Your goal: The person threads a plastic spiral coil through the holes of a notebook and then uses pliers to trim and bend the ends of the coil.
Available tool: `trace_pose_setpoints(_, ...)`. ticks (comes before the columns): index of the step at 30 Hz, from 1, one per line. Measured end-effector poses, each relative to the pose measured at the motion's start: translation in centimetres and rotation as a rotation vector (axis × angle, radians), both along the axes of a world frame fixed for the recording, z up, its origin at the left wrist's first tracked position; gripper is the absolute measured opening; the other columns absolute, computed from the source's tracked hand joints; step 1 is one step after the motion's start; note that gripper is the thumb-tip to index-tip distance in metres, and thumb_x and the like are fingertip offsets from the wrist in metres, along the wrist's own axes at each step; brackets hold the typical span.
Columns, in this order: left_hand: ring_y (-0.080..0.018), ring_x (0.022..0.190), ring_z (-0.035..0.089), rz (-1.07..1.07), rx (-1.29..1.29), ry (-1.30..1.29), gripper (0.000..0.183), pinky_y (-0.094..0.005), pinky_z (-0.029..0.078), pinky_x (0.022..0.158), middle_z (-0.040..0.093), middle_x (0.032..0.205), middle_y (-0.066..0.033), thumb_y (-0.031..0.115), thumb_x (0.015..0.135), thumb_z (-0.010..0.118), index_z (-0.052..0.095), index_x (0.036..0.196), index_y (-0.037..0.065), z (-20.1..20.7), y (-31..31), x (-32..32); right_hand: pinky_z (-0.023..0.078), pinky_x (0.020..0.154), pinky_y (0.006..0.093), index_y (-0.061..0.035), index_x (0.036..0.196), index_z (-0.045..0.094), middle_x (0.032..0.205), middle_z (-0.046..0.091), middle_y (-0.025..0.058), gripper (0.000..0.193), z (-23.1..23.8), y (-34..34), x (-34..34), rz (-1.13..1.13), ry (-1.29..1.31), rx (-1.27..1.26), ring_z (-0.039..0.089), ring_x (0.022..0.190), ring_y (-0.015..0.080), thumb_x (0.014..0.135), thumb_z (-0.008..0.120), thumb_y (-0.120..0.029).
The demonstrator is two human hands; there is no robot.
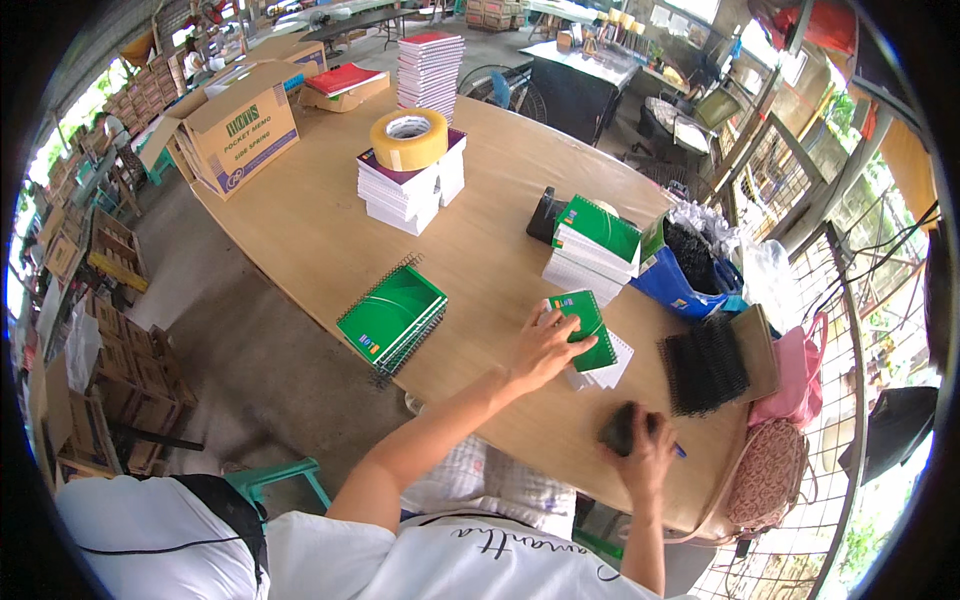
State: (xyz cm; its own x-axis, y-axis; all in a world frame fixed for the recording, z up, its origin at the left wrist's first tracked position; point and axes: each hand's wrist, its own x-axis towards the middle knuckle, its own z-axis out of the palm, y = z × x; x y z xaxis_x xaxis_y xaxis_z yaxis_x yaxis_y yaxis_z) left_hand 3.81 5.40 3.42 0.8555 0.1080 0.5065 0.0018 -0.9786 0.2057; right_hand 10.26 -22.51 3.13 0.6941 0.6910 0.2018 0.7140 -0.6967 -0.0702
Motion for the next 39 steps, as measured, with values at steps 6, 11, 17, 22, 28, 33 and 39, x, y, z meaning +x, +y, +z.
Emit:
trace_pose_setpoints(6,-0.0322,0.119,0.046,0.032,-0.509,-0.276,0.080,-0.0527,0.033,0.107,0.050,0.128,-0.0107,0.058,0.079,0.069,0.043,0.146,0.022,-0.7,2.1,0.6,0.035,0.102,0.0504,-0.0143,0.148,0.038,0.136,0.045,0.0193,0.102,2.9,-3.8,1.9,-0.143,-0.266,-0.069,0.042,0.125,0.0387,0.065,0.079,-0.057)
trace_pose_setpoints(11,-0.0333,0.143,0.022,-0.289,-1.223,-0.133,0.088,-0.0492,0.022,0.115,0.033,0.154,-0.0108,0.076,0.089,0.032,0.025,0.154,0.017,-2.7,4.7,1.0,0.033,0.108,0.0414,-0.0038,0.149,0.032,0.144,0.040,0.0219,0.078,-1.4,5.2,1.9,0.008,0.789,1.002,0.042,0.129,0.0317,0.093,0.058,-0.052)
trace_pose_setpoints(17,-0.0340,0.135,0.033,-0.061,-0.939,-0.159,0.059,-0.0470,0.028,0.110,0.043,0.141,-0.0168,0.050,0.095,0.049,0.045,0.136,0.008,-3.0,2.7,-0.8,0.032,0.110,0.0442,-0.0015,0.148,0.030,0.146,0.034,0.0260,0.075,-2.1,12.1,5.3,-0.171,0.837,1.141,0.038,0.132,0.0351,0.096,0.053,-0.051)
trace_pose_setpoints(22,-0.0390,0.104,0.052,0.537,-0.729,-0.513,0.045,-0.0488,0.042,0.092,0.053,0.111,-0.0232,-0.002,0.076,0.057,0.045,0.119,-0.002,-2.8,10.1,2.1,0.034,0.108,0.0455,0.0010,0.147,0.030,0.141,0.035,0.0281,0.082,-0.7,11.0,5.5,-0.179,0.614,1.003,0.039,0.129,0.0390,0.092,0.060,-0.051)
trace_pose_setpoints(28,-0.0378,0.095,0.063,0.810,-0.567,-0.006,0.041,-0.0453,0.050,0.083,0.065,0.103,-0.0250,0.015,0.077,0.065,0.056,0.113,-0.001,0.0,17.8,5.7,0.035,0.106,0.0451,0.0015,0.144,0.034,0.134,0.041,0.0252,0.075,-2.3,10.4,3.2,-0.149,0.476,0.907,0.042,0.125,0.0370,0.089,0.069,-0.036)
trace_pose_setpoints(33,-0.0212,0.079,0.068,0.538,-0.777,-0.536,0.037,-0.0324,0.054,0.073,0.071,0.089,-0.0121,0.014,0.079,0.070,0.060,0.113,0.001,9.2,12.2,1.8,0.041,0.099,0.0407,-0.0010,0.141,0.041,0.133,0.047,0.0156,0.059,1.2,7.9,1.5,-0.094,0.401,1.067,0.049,0.118,0.0284,0.093,0.065,-0.027)
trace_pose_setpoints(39,-0.0195,0.114,0.060,-0.282,-1.038,-0.291,0.058,-0.0291,0.053,0.084,0.058,0.131,-0.0138,0.002,0.081,0.062,0.048,0.137,0.004,6.0,-6.9,-4.1,0.049,0.086,0.0304,-0.0011,0.139,0.045,0.125,0.057,0.0091,0.043,6.8,12.6,-0.5,0.229,1.165,1.450,0.057,0.104,0.0154,0.098,0.055,-0.010)
